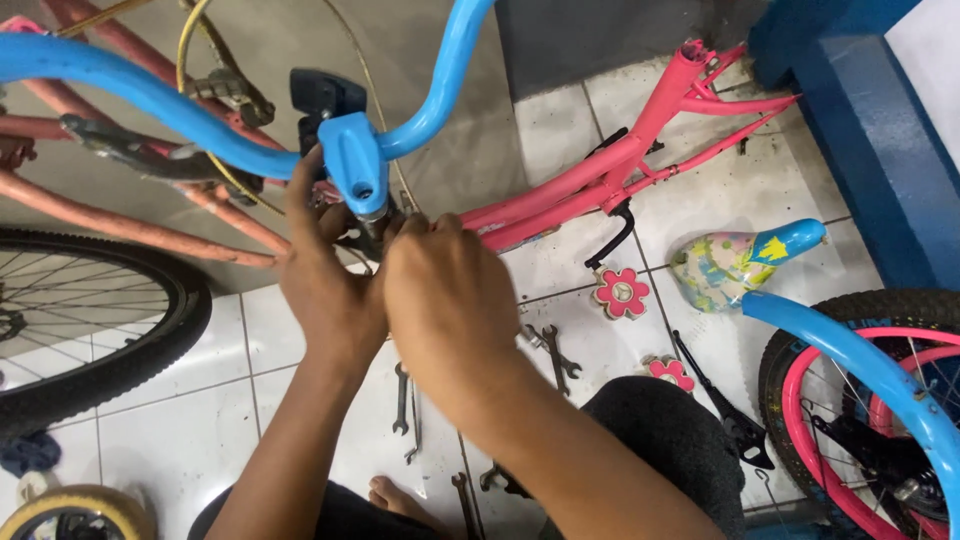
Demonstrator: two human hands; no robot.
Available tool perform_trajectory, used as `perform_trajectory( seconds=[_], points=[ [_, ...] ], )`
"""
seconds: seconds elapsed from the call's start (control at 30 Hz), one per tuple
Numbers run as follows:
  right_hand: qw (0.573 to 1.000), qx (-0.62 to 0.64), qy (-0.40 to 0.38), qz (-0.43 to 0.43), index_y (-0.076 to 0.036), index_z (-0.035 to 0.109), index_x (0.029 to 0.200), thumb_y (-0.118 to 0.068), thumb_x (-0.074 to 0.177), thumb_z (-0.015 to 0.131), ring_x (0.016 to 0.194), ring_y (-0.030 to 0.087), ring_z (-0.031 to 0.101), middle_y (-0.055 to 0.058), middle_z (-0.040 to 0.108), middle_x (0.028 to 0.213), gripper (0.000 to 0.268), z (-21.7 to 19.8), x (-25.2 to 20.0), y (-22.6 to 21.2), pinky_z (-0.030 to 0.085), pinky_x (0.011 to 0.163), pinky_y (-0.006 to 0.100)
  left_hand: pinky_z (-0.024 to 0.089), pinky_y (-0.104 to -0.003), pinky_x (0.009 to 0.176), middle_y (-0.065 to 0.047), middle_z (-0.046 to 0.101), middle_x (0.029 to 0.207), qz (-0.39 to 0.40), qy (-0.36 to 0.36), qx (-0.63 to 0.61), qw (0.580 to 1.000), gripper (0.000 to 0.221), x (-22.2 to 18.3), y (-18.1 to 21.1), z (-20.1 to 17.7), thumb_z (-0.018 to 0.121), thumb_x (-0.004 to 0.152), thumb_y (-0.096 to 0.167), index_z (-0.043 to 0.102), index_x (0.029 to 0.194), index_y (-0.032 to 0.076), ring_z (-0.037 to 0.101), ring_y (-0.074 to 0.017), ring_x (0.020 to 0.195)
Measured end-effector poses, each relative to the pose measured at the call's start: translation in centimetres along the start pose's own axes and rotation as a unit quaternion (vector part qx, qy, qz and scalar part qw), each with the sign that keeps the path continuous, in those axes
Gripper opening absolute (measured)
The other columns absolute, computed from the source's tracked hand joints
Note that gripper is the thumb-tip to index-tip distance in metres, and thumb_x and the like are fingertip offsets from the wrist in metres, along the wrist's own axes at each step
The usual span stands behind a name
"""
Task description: Tightening the bolt on a bicycle's handlebar stem using an open-end wrench to secure it in place.
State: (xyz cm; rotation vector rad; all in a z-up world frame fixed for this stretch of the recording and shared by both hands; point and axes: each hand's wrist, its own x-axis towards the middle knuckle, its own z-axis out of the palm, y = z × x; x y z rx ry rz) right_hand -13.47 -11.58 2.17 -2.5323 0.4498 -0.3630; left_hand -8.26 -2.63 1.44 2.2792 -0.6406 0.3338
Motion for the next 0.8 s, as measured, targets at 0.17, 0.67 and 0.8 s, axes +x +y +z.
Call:
perform_trajectory(
  seconds=[0.17, 0.67, 0.8],
  points=[
    [0.993, 0.016, -0.119, 0.007, 0.005, 0.065, 0.108, -0.007, 0.090, 0.059, 0.081, 0.040, 0.075, 0.020, 0.068, 0.092, 0.022, -1.8, 0.4, -0.5, 0.062, 0.065, 0.046, 0.054, -0.040, 0.081, -0.002, 0.075, 0.094, 0.062, 0.042, 0.078, 0.994, 0.074, 0.0, -0.9, 0.5, 0.074, 0.090, 0.020, 0.041, 0.156, 0.014, 0.073, -0.0276, 0.092],
    [0.995, 0.071, 0.060, 0.043, -0.010, 0.075, 0.110, -0.006, 0.087, 0.053, 0.065, 0.042, 0.067, 0.015, 0.075, 0.079, 0.033, -7.8, 1.6, 4.4, 0.049, 0.059, 0.053, 0.048, -0.034, 0.060, -0.012, 0.069, 0.094, 0.173, 0.024, 0.074, 0.982, 0.063, 0.9, -1.3, -1.2, 0.076, 0.084, 0.001, 0.053, 0.142, 0.004, 0.062, -0.0209, 0.069],
    [0.971, 0.170, -0.120, 0.115, -0.014, 0.073, 0.124, -0.020, 0.095, 0.052, 0.090, 0.033, 0.075, 0.012, 0.078, 0.108, 0.036, -5.1, 1.0, 4.1, 0.056, 0.080, 0.046, 0.050, -0.033, 0.066, -0.011, 0.067, 0.093, 0.157, -0.007, 0.069, 0.985, 0.065, 0.4, -1.3, -1.0, 0.077, 0.086, 0.001, 0.050, 0.145, 0.003, 0.063, -0.0206, 0.074]
  ],
)
